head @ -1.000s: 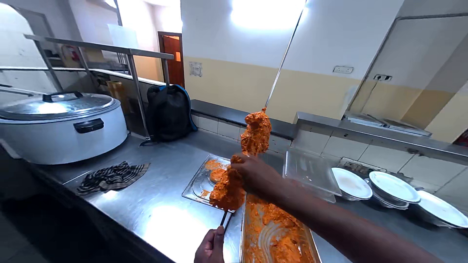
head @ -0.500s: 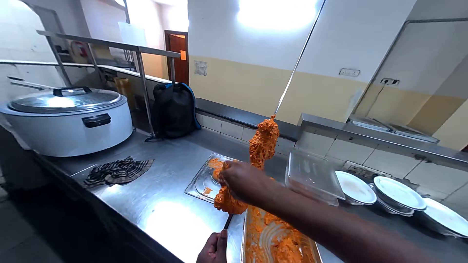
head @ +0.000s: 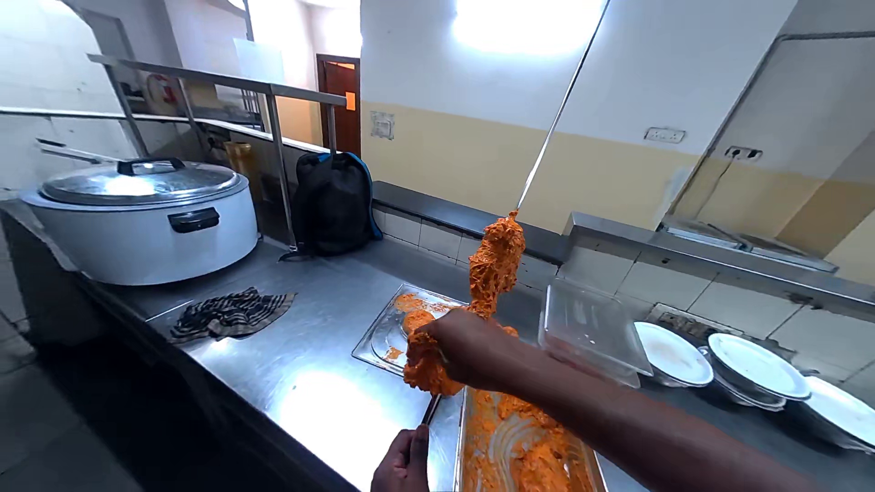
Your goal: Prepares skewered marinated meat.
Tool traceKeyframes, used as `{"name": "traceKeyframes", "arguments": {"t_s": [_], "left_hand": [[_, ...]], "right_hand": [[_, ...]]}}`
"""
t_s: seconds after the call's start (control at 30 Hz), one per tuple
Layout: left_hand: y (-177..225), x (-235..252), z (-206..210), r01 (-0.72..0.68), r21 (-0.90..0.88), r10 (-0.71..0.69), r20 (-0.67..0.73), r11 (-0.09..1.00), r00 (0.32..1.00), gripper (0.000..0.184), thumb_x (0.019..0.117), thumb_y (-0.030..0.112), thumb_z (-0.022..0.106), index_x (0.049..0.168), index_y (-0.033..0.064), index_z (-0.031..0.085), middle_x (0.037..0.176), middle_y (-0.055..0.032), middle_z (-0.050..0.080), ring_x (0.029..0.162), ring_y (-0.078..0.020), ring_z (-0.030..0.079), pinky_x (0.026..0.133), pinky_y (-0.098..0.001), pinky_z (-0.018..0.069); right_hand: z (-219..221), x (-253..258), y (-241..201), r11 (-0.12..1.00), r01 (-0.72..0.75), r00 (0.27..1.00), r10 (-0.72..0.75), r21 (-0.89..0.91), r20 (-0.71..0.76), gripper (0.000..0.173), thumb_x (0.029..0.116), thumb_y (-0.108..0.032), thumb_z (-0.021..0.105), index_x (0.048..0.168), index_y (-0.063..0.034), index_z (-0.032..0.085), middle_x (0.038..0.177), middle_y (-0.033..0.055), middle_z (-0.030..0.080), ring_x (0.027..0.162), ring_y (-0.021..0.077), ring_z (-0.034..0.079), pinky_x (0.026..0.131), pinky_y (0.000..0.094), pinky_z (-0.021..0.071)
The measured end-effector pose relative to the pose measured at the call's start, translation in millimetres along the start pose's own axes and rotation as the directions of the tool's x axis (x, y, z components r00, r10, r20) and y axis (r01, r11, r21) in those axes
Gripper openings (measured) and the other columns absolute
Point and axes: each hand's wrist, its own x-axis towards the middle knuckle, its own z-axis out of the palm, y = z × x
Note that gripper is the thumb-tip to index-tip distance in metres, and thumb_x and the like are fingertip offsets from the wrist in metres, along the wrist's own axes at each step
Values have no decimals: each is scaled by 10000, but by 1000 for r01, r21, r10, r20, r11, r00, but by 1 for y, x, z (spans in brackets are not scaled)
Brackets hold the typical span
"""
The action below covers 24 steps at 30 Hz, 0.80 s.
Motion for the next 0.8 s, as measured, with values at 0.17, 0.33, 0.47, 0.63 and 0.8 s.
{"name": "traceKeyframes", "arguments": {"t_s": [0.17,0.33,0.47,0.63,0.8], "left_hand": [[1,-2,-2,-10,29,9,12,1000,1000,294,1025,177,541,811,1,641,611,82,474,546,18,436,571,-207,404],[2,-7,-3,-12,27,12,20,1000,1000,293,1022,181,545,797,16,635,603,92,461,536,25,428,557,-195,395],[-1,-7,-4,-18,-1,18,27,1000,999,292,1020,164,544,773,26,616,599,106,458,533,47,422,553,-167,384],[-5,-7,-9,-27,-90,28,16,996,999,275,1016,103,515,755,61,591,607,155,452,540,95,418,554,-109,380],[-26,-1,-24,-38,-106,40,23,994,999,283,1014,79,481,743,101,559,600,185,449,533,113,422,545,-97,383]], "right_hand": [[13,5,6,987,76,997,-76,-144,0,198,1024,-44,550,1079,68,703,1143,243,652,1082,375,635,957,480,498],[0,4,2,966,-24,999,16,-259,-32,157,975,-22,602,1063,47,712,1149,216,646,1096,351,630,951,461,508],[-8,0,4,955,-59,995,34,-292,-89,149,960,-30,623,1069,27,706,1111,201,668,1076,349,646,926,473,515],[-2,-33,14,988,55,886,-114,-144,-449,172,837,16,744,1009,24,737,973,185,698,942,320,690,843,453,562],[30,-100,41,979,-121,814,193,165,-548,189,783,3,800,959,6,730,899,128,705,850,223,680,784,388,550]]}}
